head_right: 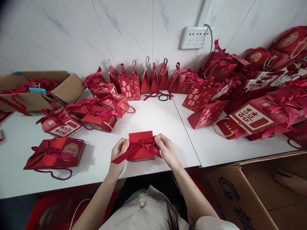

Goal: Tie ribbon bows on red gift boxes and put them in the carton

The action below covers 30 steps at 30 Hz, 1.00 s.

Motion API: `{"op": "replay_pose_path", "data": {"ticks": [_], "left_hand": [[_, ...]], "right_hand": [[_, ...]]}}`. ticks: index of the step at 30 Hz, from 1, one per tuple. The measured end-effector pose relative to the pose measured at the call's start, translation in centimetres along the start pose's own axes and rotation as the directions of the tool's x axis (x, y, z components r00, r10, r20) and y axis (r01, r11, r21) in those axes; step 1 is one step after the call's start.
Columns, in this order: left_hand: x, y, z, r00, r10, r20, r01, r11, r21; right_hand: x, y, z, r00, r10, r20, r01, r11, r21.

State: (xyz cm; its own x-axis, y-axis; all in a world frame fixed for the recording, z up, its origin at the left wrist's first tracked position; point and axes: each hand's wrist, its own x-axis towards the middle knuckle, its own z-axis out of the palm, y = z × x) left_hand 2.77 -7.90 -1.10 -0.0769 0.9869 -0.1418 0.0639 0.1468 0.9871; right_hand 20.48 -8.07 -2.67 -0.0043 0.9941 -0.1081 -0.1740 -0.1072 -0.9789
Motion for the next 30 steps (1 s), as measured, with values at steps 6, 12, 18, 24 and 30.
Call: {"op": "replay_pose_path", "data": {"ticks": [6, 12, 18, 24, 30], "left_hand": [[0.6, 0.3, -1.0, 0.991, 0.009, 0.132, -0.009, 1.0, 0.001], [-0.8, 2.3, -0.4, 0.954, 0.298, 0.041, -0.3, 0.93, 0.213], [-2.6, 2.8, 1.3, 0.407, 0.857, 0.316, -0.84, 0.216, 0.497], [-2.9, 3.2, 2.1, 0.466, 0.866, 0.18, -0.855, 0.389, 0.344], [-0.4, 3.1, 3.2, 0.944, 0.312, 0.108, -0.328, 0.925, 0.194]], "right_hand": [[-0.8, -0.5, -2.3, 0.892, -0.287, 0.349, 0.434, 0.757, -0.488], [-0.9, -0.3, -1.1, 0.871, -0.346, 0.348, 0.49, 0.646, -0.585], [-1.2, 0.5, -0.5, 0.747, -0.632, 0.208, 0.62, 0.55, -0.56], [-2.9, -0.8, -1.5, 0.724, -0.675, 0.143, 0.594, 0.505, -0.626], [-7.4, -3.0, -4.9, 0.736, -0.676, 0.033, 0.472, 0.477, -0.742]]}}
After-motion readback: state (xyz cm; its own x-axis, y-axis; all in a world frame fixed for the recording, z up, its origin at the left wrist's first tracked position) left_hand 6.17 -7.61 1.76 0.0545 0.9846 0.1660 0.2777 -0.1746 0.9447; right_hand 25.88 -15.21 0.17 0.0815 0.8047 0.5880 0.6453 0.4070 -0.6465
